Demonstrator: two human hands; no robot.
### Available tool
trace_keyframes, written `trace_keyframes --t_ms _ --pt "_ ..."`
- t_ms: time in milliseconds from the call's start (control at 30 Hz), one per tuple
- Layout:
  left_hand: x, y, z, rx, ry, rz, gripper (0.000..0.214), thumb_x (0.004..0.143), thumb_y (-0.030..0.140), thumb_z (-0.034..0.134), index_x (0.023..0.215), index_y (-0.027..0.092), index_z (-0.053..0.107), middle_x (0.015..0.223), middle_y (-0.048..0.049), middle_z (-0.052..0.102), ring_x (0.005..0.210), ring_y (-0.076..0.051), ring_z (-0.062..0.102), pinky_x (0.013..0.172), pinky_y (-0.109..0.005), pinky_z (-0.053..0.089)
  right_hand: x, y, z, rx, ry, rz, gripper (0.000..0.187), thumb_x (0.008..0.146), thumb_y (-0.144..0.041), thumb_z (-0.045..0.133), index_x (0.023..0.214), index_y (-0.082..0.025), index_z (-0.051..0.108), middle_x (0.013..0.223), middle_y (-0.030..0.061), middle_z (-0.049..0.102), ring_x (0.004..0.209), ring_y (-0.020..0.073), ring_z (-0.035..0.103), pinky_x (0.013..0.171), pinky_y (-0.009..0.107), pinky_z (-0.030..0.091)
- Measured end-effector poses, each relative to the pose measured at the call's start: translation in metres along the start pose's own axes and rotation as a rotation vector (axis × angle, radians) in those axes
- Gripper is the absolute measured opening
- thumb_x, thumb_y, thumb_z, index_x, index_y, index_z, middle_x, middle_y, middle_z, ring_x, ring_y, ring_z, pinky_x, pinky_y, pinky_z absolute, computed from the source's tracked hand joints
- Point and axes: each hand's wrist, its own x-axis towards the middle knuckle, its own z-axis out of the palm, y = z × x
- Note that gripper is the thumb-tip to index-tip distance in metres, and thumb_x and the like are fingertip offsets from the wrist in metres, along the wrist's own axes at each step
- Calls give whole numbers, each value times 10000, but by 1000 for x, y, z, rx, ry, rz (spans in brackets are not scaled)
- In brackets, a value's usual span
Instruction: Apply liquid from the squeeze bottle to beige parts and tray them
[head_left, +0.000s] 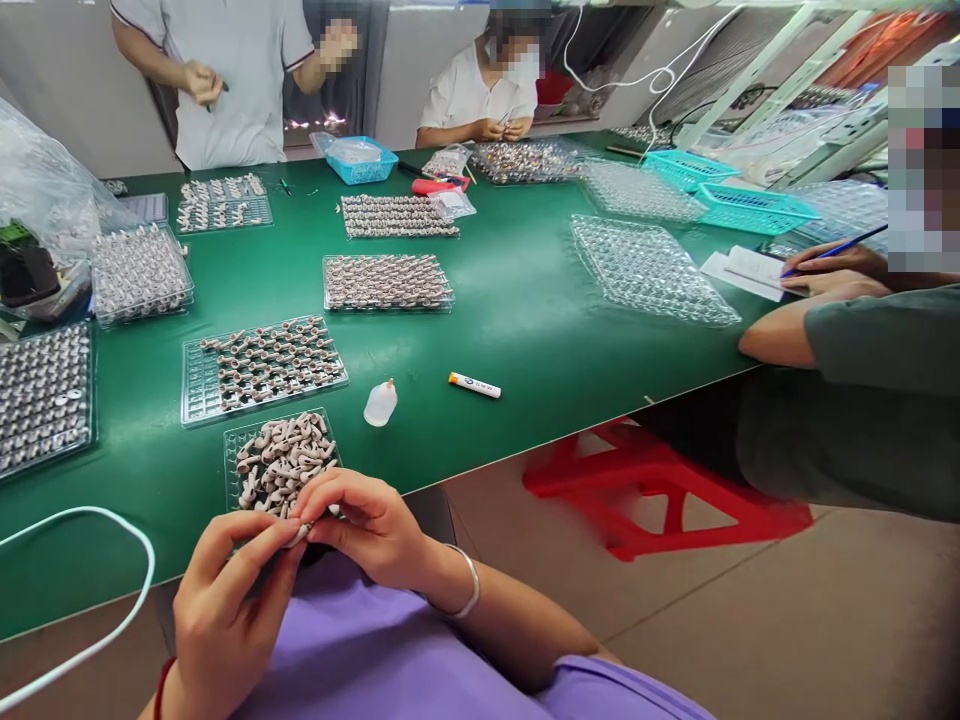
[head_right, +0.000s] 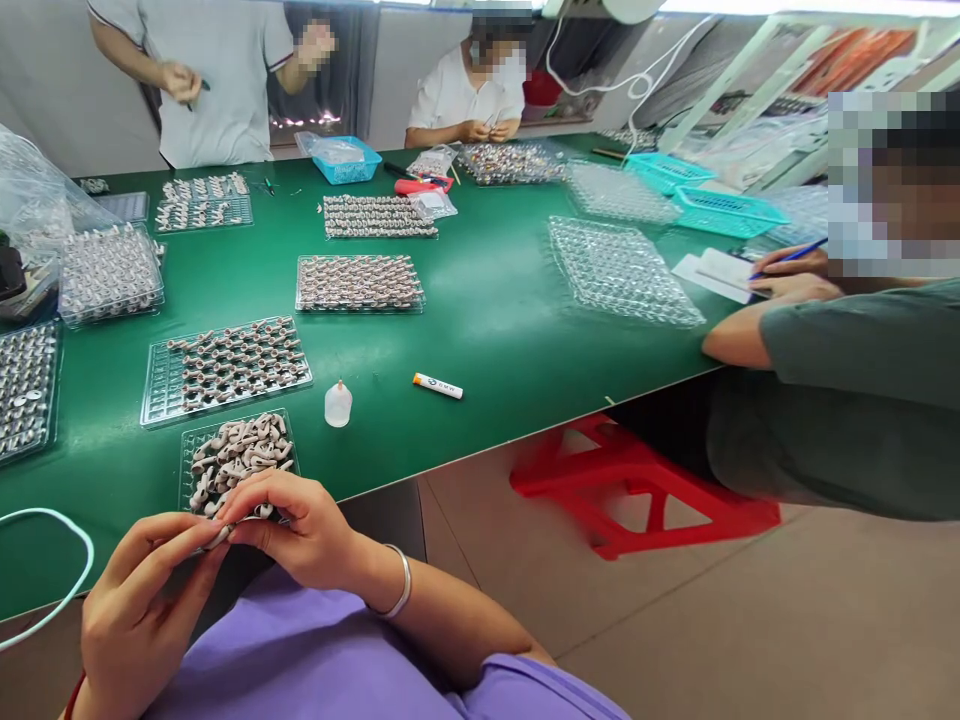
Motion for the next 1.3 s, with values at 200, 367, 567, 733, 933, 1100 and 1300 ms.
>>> trace_keyframes --t_ms 200,367,567,733,933,1100,1300 --pt "-2 1 2 -31 -2 -26 341 833 80 659 1107 280 691 949 -34 666 826 -160 660 701 -255 558 -1 1 0 24 4 65 198 904 -389 649 859 -197 645 891 68 713 876 170 679 836 331 575" --pt "-3 -1 2 -38 -3 -3 388 824 46 661 1133 281 685 965 -29 656 841 -152 650 726 -259 549 -2 2 -1 38 4 78 199 900 -392 655 845 -200 649 891 65 712 867 168 680 823 327 581" --pt "-4 -3 2 -44 -13 -26 358 828 61 667 1118 271 684 969 -26 650 842 -150 649 729 -256 549 -4 2 -1 12 -22 55 165 901 -356 659 917 -192 659 919 61 704 891 163 673 836 310 567" --pt "-13 -14 -1 8 -4 -108 312 835 91 677 1096 263 683 954 -19 629 817 -143 646 732 -254 553 -11 14 -32 -405 406 -112 114 906 -303 635 986 -230 601 907 47 626 899 182 618 843 346 531" --pt "-28 -44 -1 214 41 -116 292 836 109 695 1096 244 691 931 -23 637 811 -144 624 765 -283 520 -6 52 -92 -762 635 194 665 752 -447 750 1281 -215 422 1341 152 516 1206 273 537 965 446 480" --pt "-48 -54 2 264 44 5 362 792 29 717 1113 194 680 935 -48 679 819 -152 640 778 -291 527 1 64 -103 -781 488 390 572 780 -451 699 1249 -193 495 1220 141 653 1137 298 617 1009 486 462" --pt "-74 -61 1 352 -30 197 469 697 -12 784 1124 162 699 926 -83 723 840 -189 657 834 -323 518 -15 46 -82 -298 391 430 462 862 -464 606 1229 -219 470 1066 84 686 990 239 676 878 422 553"
